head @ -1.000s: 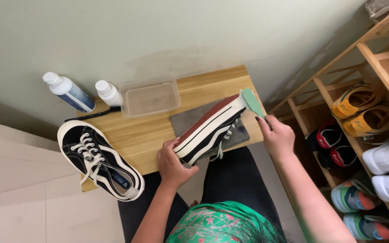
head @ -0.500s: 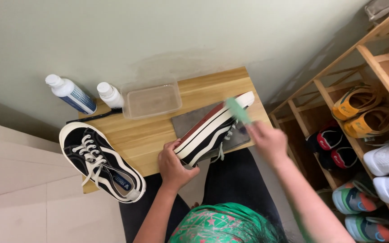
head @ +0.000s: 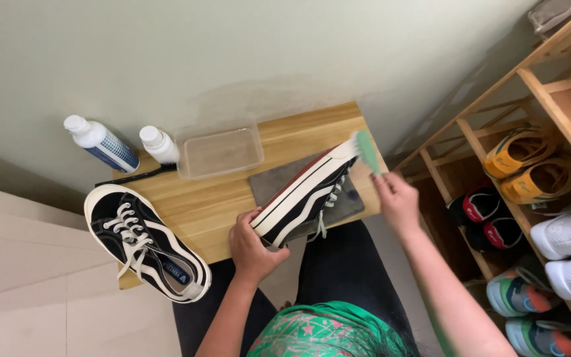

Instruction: The person unties the laces of a black and white sneaker, then uses a green brush to scrub the sole and upper surfaces. The shoe is rotated to access different areas while scrubbing continues.

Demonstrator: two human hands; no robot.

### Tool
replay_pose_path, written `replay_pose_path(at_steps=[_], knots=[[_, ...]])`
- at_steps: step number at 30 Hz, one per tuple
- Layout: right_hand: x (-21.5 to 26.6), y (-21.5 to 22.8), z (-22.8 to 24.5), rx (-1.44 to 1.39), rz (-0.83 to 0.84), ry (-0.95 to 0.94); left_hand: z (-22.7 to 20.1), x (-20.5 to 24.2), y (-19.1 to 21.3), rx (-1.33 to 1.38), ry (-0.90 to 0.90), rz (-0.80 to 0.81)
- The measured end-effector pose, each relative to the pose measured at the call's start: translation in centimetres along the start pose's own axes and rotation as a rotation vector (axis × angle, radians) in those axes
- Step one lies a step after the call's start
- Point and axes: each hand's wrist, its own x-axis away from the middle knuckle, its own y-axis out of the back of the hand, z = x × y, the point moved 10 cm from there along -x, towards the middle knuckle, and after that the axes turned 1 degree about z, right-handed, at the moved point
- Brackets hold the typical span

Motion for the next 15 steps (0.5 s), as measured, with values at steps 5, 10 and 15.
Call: replay_pose_path(at_steps=[5,10,15], knots=[[-0.5,0.0,-3.0,-0.038,-0.004,-0.122,0.3,0.1,-0.2,0.007,0.024,0.001],[0.2,0.4,-3.3,-0.125,-0.033,-0.187,1.4,0.3,-0.9,0.033,0.120,0.055],[-0.4,0.3,-4.7,-0.130,-0.034,-0.239,3.3,0.6,-1.6,0.032,0.233,0.066]])
